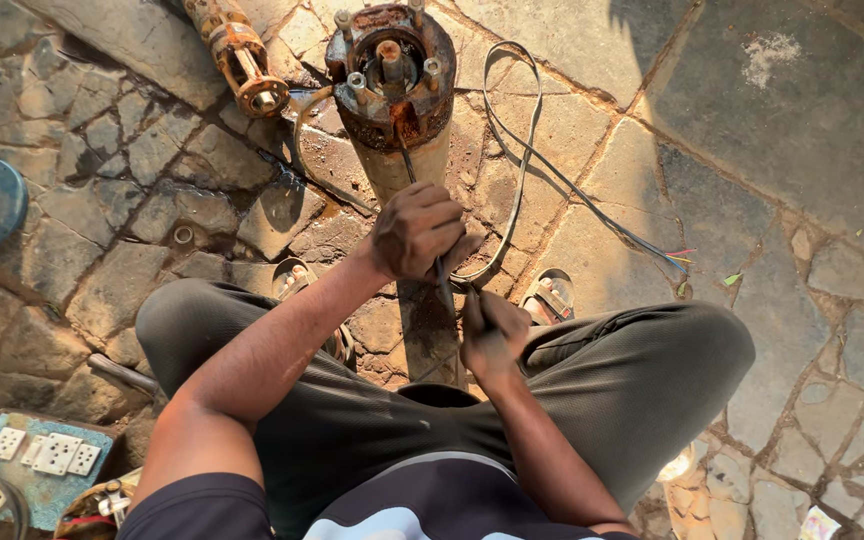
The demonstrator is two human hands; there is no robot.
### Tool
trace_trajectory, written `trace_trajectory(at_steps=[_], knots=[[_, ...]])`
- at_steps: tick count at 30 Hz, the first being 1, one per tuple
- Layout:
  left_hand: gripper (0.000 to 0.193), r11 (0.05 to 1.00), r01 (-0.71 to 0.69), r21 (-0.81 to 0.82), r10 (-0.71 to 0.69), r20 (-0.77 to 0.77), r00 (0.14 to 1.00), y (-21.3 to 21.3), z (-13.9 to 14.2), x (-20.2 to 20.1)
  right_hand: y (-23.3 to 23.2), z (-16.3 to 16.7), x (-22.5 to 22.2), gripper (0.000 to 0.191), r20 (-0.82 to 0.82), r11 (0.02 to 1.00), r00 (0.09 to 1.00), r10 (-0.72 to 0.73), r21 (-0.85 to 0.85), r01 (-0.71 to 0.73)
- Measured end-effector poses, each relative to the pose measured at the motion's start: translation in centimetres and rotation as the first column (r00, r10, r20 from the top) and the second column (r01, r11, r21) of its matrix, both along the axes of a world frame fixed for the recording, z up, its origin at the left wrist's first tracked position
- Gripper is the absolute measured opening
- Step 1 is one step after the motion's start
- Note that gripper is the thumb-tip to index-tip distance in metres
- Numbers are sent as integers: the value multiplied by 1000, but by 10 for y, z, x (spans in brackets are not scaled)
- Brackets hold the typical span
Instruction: The person sits on a stone-paved ground and works on a rusty cylindrical pump motor, holding a metal rod against the pump while filing and scraping its rusted surface with a flat file. They reposition the rod and file repeatedly, working around the pump's top flange and body.
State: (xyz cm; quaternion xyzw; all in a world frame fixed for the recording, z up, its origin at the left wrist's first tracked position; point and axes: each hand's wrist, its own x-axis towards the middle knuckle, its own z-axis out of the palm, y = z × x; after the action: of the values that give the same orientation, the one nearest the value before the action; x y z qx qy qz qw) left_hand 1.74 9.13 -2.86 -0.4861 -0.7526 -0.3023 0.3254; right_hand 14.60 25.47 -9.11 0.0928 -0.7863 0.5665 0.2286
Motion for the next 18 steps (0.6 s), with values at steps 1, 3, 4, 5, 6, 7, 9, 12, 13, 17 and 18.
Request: trace_trajectory(at_steps=[1,3,4,5,6,7,9,12,13,17,18], knots=[[32,1000,17,10,-17,-32,999,3,3,1,4,7,4,37,-90,1000,996,-17,16,19],[36,996,76,-40,-77,-24,997,4,9,11,8,18,9,34,-162,995,985,58,87,-44],[38,990,114,-77,-117,-26,993,3,13,8,8,21,9,33,-204,991,975,86,114,-64],[36,995,56,-79,-60,-42,997,2,16,7,8,24,9,34,-230,994,970,76,95,-55],[35,997,-5,-75,1,-50,999,4,18,6,10,26,10,34,-247,995,967,70,81,-52],[33,995,-69,-66,65,-54,996,5,20,2,9,28,8,35,-259,996,964,68,71,-52],[30,995,-95,-39,93,-39,995,10,21,2,7,29,4,36,-297,998,953,59,44,-48],[28,990,-138,-22,137,-12,990,19,21,-6,2,27,-7,30,-283,994,959,4,-107,-35],[28,988,-155,-16,155,3,988,22,20,-7,4,26,-7,28,-259,985,966,-16,-171,-30],[31,978,-207,-20,208,78,975,33,19,-18,11,16,-17,30,84,983,988,-133,142,120],[31,981,-196,-3,196,65,978,34,19,-21,16,14,-16,24,-63,977,986,-156,139,164]])
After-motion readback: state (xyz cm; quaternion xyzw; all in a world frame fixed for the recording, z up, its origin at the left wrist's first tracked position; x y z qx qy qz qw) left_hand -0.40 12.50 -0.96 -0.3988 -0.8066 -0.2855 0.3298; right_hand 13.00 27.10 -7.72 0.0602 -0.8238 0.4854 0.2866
